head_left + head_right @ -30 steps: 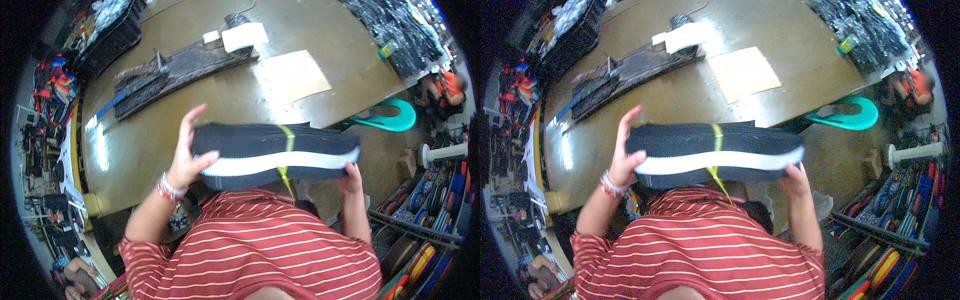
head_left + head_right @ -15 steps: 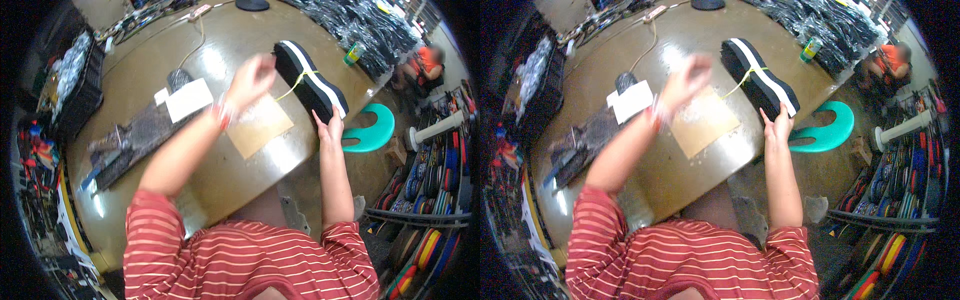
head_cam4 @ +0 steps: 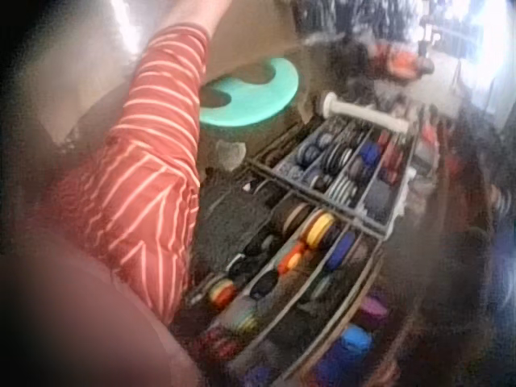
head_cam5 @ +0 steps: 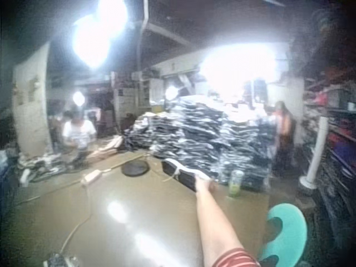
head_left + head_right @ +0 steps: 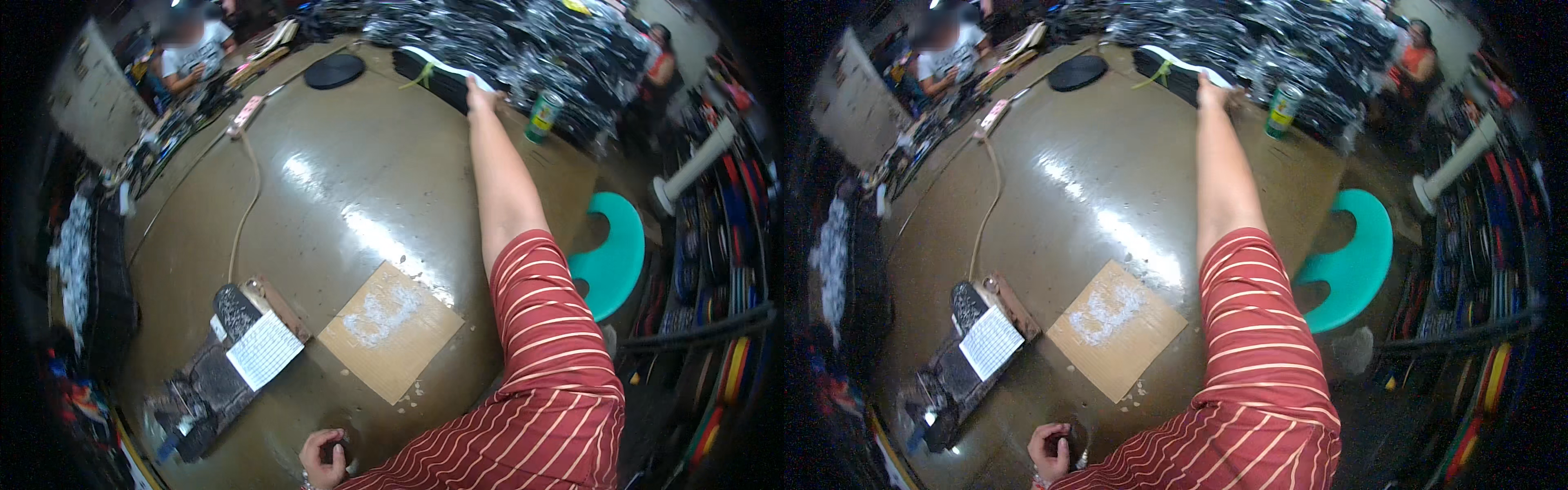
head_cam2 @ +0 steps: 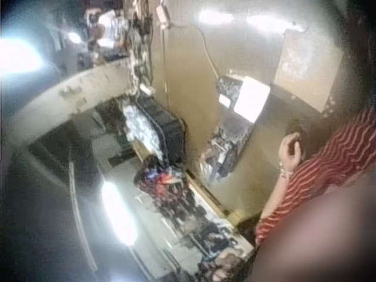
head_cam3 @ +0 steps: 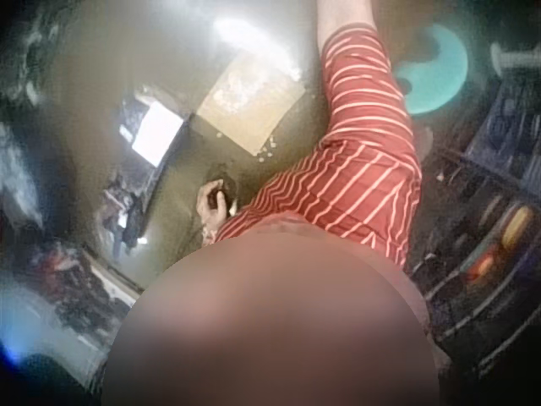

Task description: The person folds and aligns a black and white striped strap on a workbench. They then retrieve a pair of scissors, cut a yellow ribbon, and tie it around the folded strap. Finally, they unroll a multicolored strap and place a paper template on it.

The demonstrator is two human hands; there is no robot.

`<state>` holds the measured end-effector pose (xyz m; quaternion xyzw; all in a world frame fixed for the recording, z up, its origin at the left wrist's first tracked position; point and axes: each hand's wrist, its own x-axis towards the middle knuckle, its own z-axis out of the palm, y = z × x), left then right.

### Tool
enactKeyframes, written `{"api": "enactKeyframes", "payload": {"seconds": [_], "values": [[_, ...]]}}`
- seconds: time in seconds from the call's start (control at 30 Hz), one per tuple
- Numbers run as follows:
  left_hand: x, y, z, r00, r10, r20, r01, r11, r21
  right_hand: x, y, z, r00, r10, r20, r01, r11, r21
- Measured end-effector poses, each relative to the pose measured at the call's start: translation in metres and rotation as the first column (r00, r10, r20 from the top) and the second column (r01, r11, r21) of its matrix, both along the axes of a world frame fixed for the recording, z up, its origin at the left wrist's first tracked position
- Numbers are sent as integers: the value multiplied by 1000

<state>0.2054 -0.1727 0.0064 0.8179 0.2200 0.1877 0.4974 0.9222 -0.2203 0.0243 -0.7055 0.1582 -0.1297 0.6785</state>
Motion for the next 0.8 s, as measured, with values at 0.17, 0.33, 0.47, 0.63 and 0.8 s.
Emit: {"api": "enactKeyframes", "payload": {"seconds": [0.17, 0.33, 0.47, 0.63, 0.8], "values": [[-7, 6, -9, 996, -89, 8, 89, 994, -68, -112, -45, 55, 866, 246, 435, 20, 853, -521], [35, -9, 19, 940, -341, -7, 337, 926, 170, -325, -238, 65, 560, 514, 650, 155, 706, -691], [68, -54, 41, 732, -682, 4, 634, 683, 363, -508, -433, 17, 766, 179, 618, 452, 533, -715], [59, -120, 14, 577, -781, -238, 703, 327, 631, -766, -600, -98, 493, -780, 385, 856, 356, -375], [55, -116, -20, 669, -656, -349, 616, 226, 754, -974, -677, -131, -524, -771, 362, 680, -635, -366]]}}
